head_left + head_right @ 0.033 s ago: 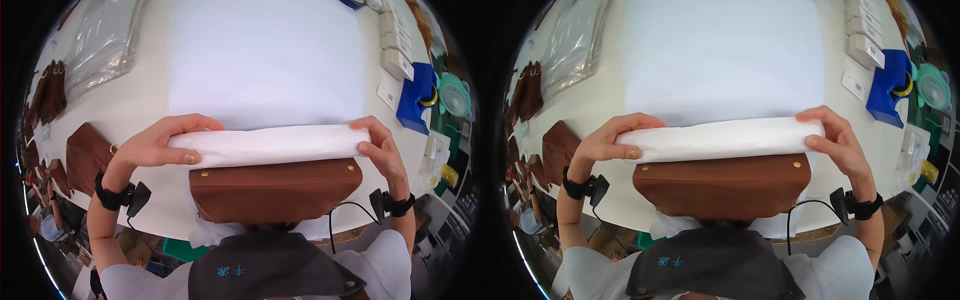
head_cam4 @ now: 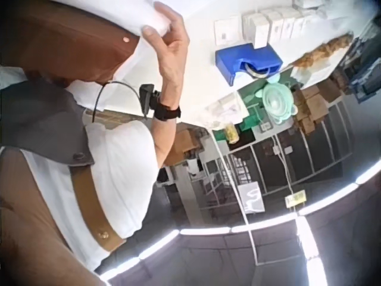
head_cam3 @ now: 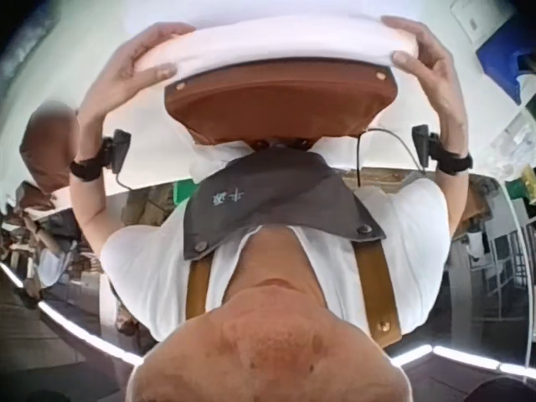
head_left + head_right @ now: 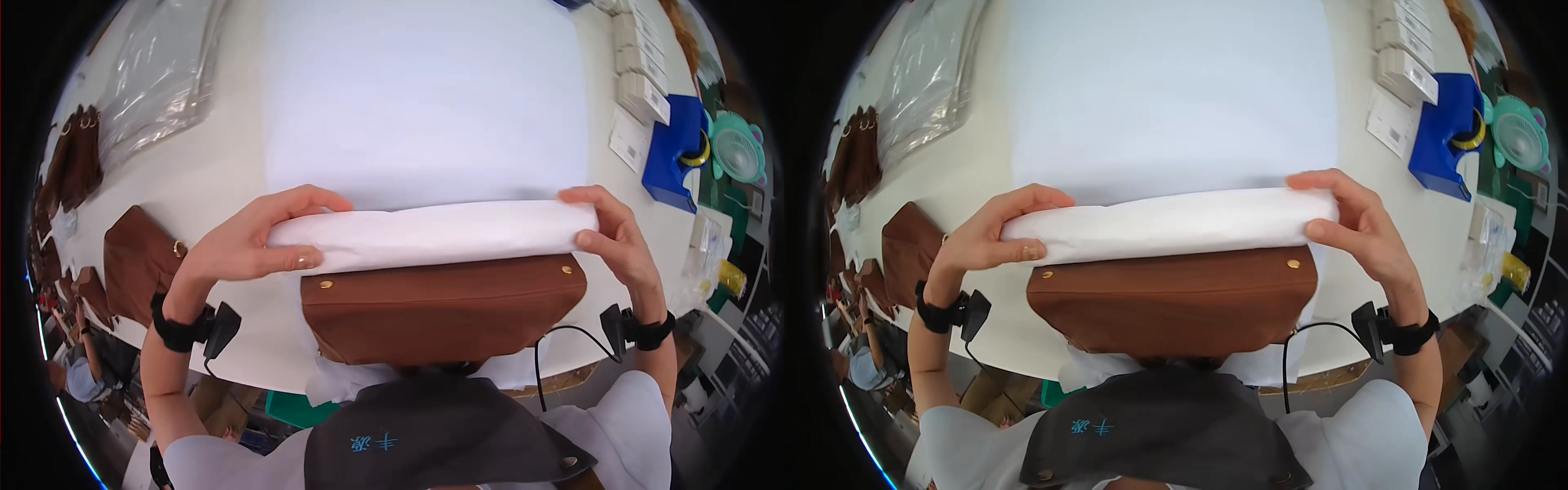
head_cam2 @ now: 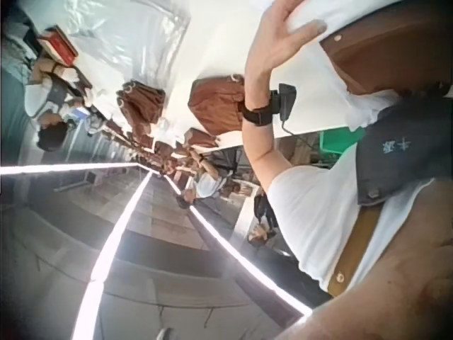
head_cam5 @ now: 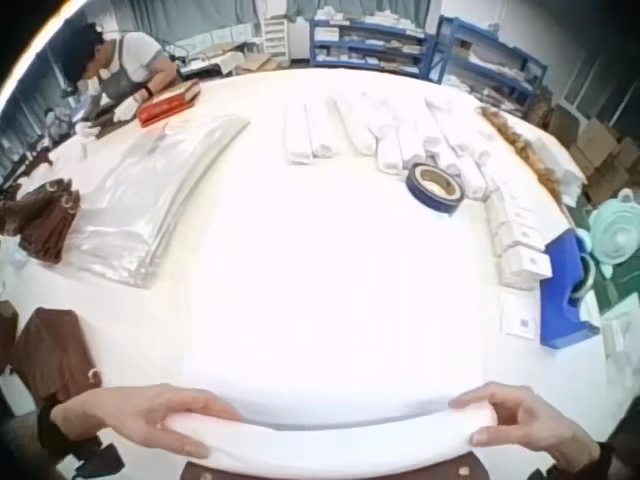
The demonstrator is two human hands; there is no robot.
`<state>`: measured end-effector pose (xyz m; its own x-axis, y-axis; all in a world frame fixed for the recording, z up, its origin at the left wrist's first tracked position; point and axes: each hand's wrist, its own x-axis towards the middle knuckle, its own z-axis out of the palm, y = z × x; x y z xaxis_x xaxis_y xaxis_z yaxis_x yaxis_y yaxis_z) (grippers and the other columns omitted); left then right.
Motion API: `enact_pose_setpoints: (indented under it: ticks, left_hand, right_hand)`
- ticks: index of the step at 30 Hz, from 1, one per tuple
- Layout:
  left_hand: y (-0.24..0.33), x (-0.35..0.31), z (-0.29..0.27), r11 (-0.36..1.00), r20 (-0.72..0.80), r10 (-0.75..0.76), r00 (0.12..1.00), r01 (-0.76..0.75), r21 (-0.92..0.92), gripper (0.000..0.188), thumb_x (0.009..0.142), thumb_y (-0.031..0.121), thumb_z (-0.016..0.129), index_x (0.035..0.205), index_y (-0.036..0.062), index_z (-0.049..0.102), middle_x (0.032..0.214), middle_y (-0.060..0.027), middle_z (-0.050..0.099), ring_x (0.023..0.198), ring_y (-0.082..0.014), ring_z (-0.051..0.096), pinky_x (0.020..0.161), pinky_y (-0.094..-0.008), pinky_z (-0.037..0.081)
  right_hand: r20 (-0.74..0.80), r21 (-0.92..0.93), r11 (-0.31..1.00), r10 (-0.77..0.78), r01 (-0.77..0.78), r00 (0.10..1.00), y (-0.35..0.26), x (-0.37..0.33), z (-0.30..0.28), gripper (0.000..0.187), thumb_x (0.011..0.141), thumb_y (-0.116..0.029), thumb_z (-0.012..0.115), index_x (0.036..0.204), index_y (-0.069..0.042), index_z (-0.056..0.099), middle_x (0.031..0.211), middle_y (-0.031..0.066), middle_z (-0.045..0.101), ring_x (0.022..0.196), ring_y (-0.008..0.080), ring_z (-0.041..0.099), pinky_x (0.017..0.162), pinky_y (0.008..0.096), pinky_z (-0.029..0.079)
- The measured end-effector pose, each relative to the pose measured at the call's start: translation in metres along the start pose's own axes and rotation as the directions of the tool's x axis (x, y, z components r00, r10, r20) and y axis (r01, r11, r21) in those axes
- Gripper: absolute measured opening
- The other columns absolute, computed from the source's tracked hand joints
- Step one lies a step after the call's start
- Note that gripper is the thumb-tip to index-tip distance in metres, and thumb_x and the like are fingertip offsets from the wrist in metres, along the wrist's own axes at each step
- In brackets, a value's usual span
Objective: The person places a brown handbag onto a white sheet of paper, inserts a rolled paper filler into the bag, and wraps the bag in a translucent protective sheet. They then place the wrapped item into a clear plastic bag and set it aside in a green bin. The process is repeated with a second handbag.
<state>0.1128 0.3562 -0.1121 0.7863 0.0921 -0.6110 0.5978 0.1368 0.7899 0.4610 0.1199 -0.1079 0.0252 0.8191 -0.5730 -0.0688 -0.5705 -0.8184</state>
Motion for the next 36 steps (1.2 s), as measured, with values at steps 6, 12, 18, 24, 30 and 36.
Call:
enact_pose_setpoints:
  ticks: [6,12,18,24,30,36]
  left_hand:
    - [-0.004,-0.012,0.019,0.946,-0.144,0.235,0.961,-0.192,0.262,0.043,0.077,0.003,0.066,0.119,0.0028,0.056,0.112,-0.012,0.062,0.103,-0.0246,0.06,0.091,-0.0334,0.045]
    - [0.003,-0.015,0.017,0.915,0.027,0.306,0.952,-0.302,0.266,0.062,0.067,0.007,0.07,0.127,0.0048,0.054,0.124,-0.0145,0.057,0.116,-0.0311,0.053,0.099,-0.0384,0.041]
    - [0.018,-0.015,0.03,0.846,0.014,0.348,0.937,-0.32,0.426,0.09,0.058,0.046,0.085,0.129,0.0031,0.051,0.127,-0.0158,0.052,0.103,-0.0333,0.052,0.089,-0.0417,0.043]
    - [0.014,-0.009,0.05,0.747,-0.065,0.382,0.922,-0.266,0.609,0.082,0.056,0.034,0.086,0.126,0.0053,0.054,0.121,-0.0131,0.056,0.095,-0.0315,0.053,0.082,-0.0399,0.045]
    - [-0.001,-0.005,0.047,0.854,-0.003,0.327,0.945,-0.294,0.43,0.08,0.056,0.029,0.087,0.126,0.004,0.057,0.121,-0.0146,0.058,0.099,-0.0311,0.055,0.086,-0.0401,0.046]
    - [0.004,0.009,0.036,0.934,0.05,0.228,0.972,-0.233,0.271,0.085,0.057,0.028,0.088,0.13,0.0059,0.052,0.128,-0.0138,0.054,0.105,-0.0329,0.056,0.091,-0.0396,0.045]
  right_hand:
    - [0.005,-0.132,0.984,-0.122,0.121,0.993,-0.002,-0.009,0.004,0.045,0.077,0.001,0.072,0.12,-0.002,0.059,0.125,0.0108,0.055,0.114,0.02,0.053,0.099,0.0348,0.043]
    - [0.062,-0.304,0.946,-0.096,0.11,0.993,-0.001,-0.019,-0.002,0.038,0.071,0.006,0.073,0.104,-0.008,0.064,0.124,0.0139,0.057,0.118,0.0243,0.052,0.1,0.037,0.04]
    - [0.224,-0.433,0.892,-0.033,0.13,0.974,-0.031,-0.027,0.0,0.066,0.056,-0.018,0.087,0.113,-0.007,0.057,0.125,0.0182,0.053,0.117,0.0334,0.05,0.101,0.041,0.036]
    - [0.177,-0.756,0.633,-0.044,0.164,0.983,-0.049,-0.028,0.038,0.094,0.055,-0.04,0.086,0.132,-0.005,0.046,0.119,0.0189,0.049,0.106,0.0398,0.048,0.092,0.0449,0.04]
    - [0.231,-0.858,0.466,-0.029,0.218,0.973,-0.032,-0.028,0.038,0.082,0.061,-0.038,0.082,0.13,-0.009,0.049,0.112,0.0174,0.05,0.097,0.0369,0.05,0.084,0.0456,0.042]
    - [0.128,-0.791,0.602,-0.01,0.108,0.992,-0.029,-0.021,0.034,0.079,0.06,-0.038,0.085,0.125,-0.008,0.049,0.116,0.0174,0.051,0.098,0.0366,0.052,0.087,0.043,0.044]
